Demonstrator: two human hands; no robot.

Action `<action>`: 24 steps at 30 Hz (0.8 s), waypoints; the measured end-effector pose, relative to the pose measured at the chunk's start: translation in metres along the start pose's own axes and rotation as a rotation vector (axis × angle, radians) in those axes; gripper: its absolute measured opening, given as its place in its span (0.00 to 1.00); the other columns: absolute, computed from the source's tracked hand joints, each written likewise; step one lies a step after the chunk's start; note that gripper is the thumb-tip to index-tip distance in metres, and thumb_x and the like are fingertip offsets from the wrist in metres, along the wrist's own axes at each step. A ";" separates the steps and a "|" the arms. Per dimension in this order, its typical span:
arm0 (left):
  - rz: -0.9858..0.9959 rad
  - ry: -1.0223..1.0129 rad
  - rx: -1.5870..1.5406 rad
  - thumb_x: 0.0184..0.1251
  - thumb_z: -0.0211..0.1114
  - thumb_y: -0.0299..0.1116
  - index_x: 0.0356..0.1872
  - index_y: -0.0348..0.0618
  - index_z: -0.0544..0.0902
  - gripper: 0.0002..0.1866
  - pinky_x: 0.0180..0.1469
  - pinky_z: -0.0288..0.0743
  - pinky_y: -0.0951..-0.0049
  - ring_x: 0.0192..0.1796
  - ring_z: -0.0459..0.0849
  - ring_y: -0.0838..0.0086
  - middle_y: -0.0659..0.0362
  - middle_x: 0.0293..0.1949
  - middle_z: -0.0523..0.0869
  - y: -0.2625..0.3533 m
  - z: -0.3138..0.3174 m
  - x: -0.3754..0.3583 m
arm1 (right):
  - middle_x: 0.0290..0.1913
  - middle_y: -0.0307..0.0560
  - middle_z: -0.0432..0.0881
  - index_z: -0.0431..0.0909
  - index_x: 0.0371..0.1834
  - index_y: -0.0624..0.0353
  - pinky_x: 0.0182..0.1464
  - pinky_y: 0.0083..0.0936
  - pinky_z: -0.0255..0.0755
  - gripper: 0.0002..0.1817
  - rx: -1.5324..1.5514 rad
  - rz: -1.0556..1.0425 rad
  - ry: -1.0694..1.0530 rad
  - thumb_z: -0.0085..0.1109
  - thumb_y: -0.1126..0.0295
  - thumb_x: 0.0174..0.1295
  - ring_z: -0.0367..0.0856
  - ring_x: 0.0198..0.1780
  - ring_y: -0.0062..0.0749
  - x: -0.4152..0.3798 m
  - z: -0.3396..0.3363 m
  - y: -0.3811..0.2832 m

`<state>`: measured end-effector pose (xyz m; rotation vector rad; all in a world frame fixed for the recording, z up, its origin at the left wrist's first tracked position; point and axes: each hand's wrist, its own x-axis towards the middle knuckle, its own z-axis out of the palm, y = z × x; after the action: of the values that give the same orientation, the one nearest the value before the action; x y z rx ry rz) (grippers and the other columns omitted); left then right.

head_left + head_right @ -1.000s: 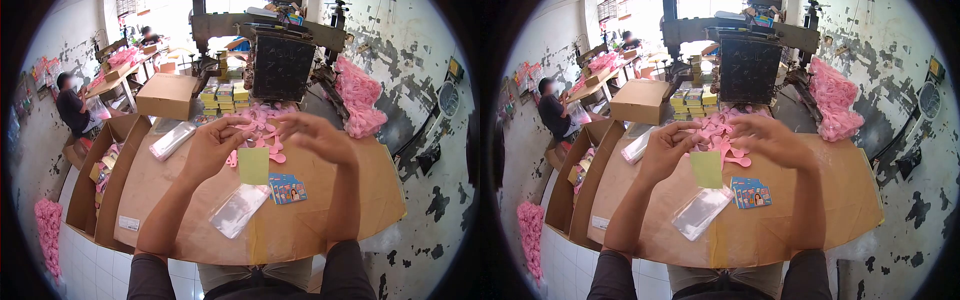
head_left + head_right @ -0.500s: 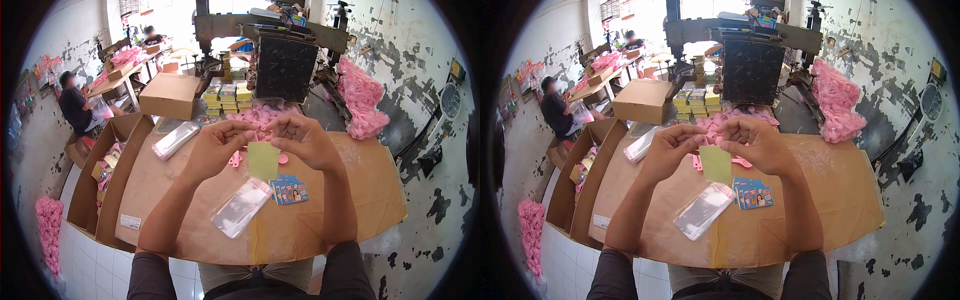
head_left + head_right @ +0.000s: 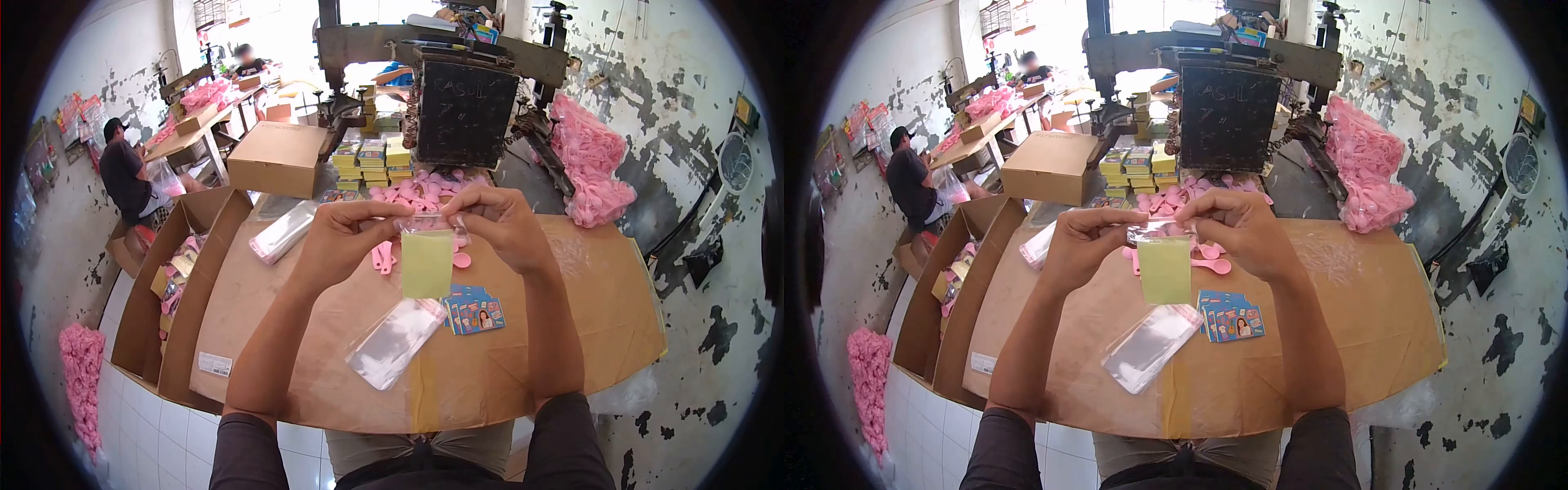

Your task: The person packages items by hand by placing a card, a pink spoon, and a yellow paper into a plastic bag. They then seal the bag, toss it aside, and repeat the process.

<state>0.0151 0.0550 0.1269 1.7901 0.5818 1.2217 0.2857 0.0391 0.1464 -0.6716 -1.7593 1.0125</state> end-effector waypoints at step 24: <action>-0.051 0.062 -0.053 0.74 0.70 0.29 0.61 0.34 0.84 0.18 0.53 0.88 0.71 0.50 0.90 0.72 0.53 0.49 0.91 0.006 -0.002 0.007 | 0.50 0.44 0.87 0.78 0.62 0.69 0.55 0.24 0.80 0.19 -0.094 0.151 -0.141 0.65 0.78 0.70 0.85 0.52 0.24 0.002 0.009 0.004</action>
<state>0.0158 0.0580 0.1354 1.6882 0.6218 1.2501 0.2769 0.0394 0.1418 -0.8199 -1.9105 1.1077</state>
